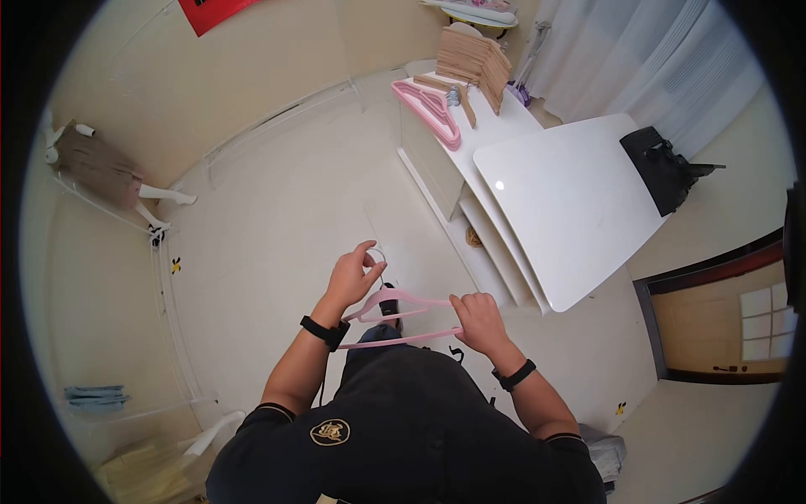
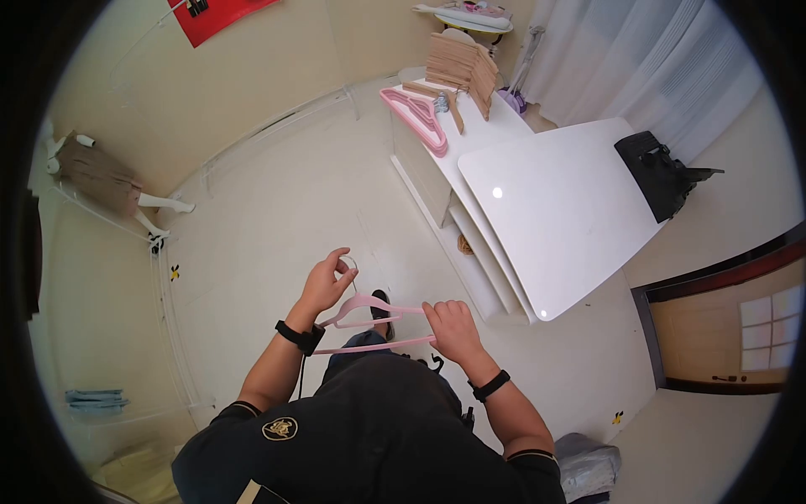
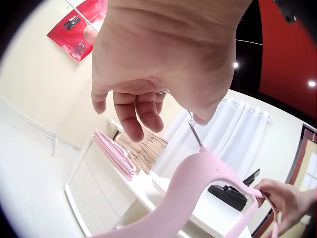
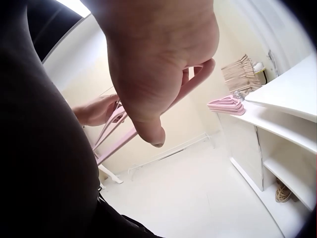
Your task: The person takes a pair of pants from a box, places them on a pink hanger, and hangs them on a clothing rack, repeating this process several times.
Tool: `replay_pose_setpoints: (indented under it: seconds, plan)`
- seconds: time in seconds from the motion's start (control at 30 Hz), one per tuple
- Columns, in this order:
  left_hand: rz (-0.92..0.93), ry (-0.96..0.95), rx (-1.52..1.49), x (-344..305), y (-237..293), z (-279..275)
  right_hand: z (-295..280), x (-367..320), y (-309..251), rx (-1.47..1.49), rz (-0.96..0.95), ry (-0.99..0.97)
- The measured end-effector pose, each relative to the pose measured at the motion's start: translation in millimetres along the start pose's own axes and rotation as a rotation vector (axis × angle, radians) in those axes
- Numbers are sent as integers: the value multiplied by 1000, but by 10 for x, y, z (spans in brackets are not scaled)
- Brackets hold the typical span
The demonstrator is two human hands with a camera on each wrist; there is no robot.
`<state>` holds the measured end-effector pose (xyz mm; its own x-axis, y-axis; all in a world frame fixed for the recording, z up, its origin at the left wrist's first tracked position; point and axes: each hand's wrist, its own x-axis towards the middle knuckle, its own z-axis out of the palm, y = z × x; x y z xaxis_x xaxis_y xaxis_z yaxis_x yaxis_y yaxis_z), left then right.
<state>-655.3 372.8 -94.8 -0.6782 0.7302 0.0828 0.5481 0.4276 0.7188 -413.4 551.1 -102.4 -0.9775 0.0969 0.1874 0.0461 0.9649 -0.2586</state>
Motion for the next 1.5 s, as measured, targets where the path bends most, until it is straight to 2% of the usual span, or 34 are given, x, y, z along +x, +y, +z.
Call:
replay_pose_setpoints:
  seconds: [0.03, 0.17, 0.3, 0.47, 0.5, 0.53, 0.6, 0.63, 0.67, 0.73, 0.93, 1.0, 1.1, 1.17, 1.23, 1.33, 1.4, 1.5]
  plan:
    - [-72, -85, -24, 136, -41, -50, -19, 143, 34, -22, 9, -23]
    - [-49, -28, -7, 639, -291, -183, -69, 746, 147, -28, 0, -69]
    - [-55, -50, -49, 1127, -583, -388, -23, 1364, 258, -58, 9, -104]
    - [-50, 113, -65, 1474, -896, -587, 92, 1935, 431, -30, 43, -116]
    - [-127, 48, -112, 1516, -936, -678, 140, 2006, 492, -31, 48, -118]
    - [-123, 43, -112, 1558, -1052, -726, 190, 2079, 569, -12, 92, -115]
    - [-39, -81, 29, 1614, -1240, -800, 262, 2222, 705, 8, 142, -108]
    - [-88, -167, 66, 1632, -1278, -841, 289, 2291, 770, 32, 183, -96]
    - [-86, -173, 68, 1657, -1298, -867, 317, 2362, 837, 57, 225, -85]
    - [-35, -179, 356, 1680, -1342, -880, 360, 2484, 951, 79, 235, -85]
    - [-77, -274, 407, 2140, -1449, -899, 531, 3021, 1295, 230, 252, -88]
    - [-136, -276, 451, 2373, -1515, -879, 633, 3199, 1503, 278, 234, -57]
    - [-91, -236, 346, 2858, -1738, -871, 700, 3514, 1861, 265, 242, -90]
    - [-96, -281, 395, 3237, -1759, -874, 731, 3720, 2122, 280, 249, -69]
    - [-115, -328, 432, 3572, -1707, -832, 713, 3863, 2369, 293, 251, -66]
    - [-101, -301, 524, 4201, -1649, -749, 713, 4068, 2715, 309, 335, -54]
    - [-120, -352, 540, 4556, -1585, -663, 713, 4109, 2900, 269, 367, 10]
    - [-61, -396, 562, 5061, -1427, -601, 705, 4133, 3088, 288, 442, -24]
